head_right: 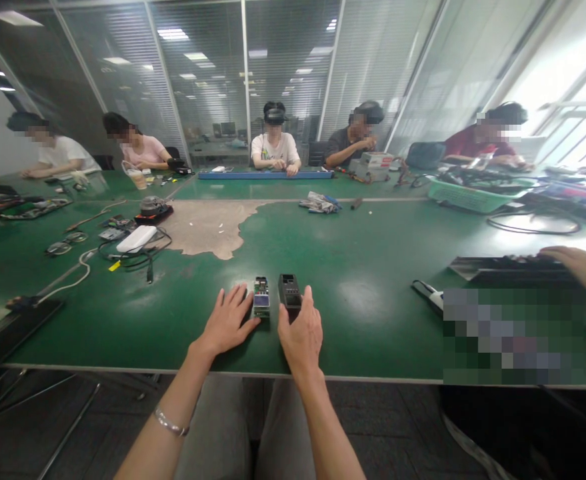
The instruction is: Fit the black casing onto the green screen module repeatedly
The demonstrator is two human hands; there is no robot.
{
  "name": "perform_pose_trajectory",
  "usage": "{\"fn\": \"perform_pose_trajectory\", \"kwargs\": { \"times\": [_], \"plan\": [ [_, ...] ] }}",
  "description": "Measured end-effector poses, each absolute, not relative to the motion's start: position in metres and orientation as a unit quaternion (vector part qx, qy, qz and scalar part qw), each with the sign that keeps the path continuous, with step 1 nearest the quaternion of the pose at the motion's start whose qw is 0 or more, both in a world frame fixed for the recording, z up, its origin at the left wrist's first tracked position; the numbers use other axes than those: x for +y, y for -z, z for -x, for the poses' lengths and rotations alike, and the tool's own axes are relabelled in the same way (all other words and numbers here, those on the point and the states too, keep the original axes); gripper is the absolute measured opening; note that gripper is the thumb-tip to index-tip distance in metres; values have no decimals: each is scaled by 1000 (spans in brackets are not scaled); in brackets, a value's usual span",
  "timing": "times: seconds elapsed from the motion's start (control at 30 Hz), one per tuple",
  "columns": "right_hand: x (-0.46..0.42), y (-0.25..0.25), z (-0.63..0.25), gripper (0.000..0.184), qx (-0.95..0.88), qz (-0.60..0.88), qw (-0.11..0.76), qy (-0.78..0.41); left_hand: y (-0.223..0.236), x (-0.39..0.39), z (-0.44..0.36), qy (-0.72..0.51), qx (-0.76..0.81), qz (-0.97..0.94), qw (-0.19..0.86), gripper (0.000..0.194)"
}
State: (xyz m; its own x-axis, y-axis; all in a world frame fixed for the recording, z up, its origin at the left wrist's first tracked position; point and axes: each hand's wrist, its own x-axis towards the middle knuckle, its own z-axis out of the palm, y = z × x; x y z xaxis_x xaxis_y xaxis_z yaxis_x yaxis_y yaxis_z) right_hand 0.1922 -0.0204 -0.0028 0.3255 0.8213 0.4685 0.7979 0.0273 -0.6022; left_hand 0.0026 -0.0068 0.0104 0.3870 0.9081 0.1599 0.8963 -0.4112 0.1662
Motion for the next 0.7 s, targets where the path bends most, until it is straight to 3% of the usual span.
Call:
{"fn": "perform_pose_trajectory", "kwargs": {
  "times": [0.23, 0.5, 0.7],
  "plan": [
    [-20, -33, -178, 78, -551, 668, 495, -67, -11, -7, -2, -118, 537, -835, 30, 62],
    [-22, -53, -143, 76, -595, 698, 399, -30, -10, -8, 0, -123, 535, -835, 35, 72],
    [-24, -43, -130, 74, -619, 688, 378, -19, -6, -6, 1, -132, 539, -831, 46, 84]
  ]
}}
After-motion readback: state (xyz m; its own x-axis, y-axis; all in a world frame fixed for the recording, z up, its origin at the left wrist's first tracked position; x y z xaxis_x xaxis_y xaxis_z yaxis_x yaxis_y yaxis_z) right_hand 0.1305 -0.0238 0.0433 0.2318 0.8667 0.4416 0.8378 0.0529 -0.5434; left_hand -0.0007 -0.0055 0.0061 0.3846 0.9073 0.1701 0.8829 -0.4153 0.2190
